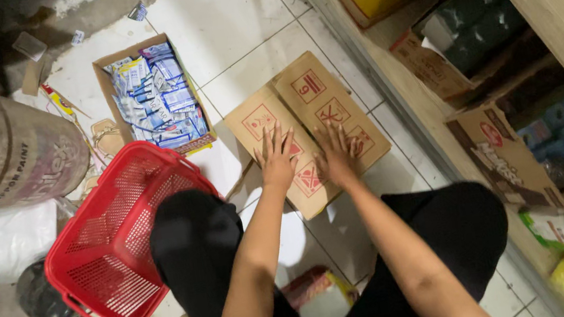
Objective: The person arranges green and orange snack packets on a wire display rack. Then, the person sits on the floor, opens a cardboard box, and places green packets onto a wooden shelf.
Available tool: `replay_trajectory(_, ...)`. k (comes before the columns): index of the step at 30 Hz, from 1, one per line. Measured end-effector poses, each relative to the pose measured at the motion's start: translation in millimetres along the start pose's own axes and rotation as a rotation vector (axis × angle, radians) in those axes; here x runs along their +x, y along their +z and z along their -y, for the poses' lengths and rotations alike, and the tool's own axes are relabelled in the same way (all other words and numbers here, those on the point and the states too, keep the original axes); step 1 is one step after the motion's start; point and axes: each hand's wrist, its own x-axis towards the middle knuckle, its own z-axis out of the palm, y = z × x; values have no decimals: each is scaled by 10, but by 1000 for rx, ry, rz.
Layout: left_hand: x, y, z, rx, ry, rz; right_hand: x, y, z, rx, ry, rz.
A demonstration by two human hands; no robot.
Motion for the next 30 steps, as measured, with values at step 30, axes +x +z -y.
replay_trajectory(30,103,435,-262,317,506,-158,-396,-1299,42,86,-44,-322)
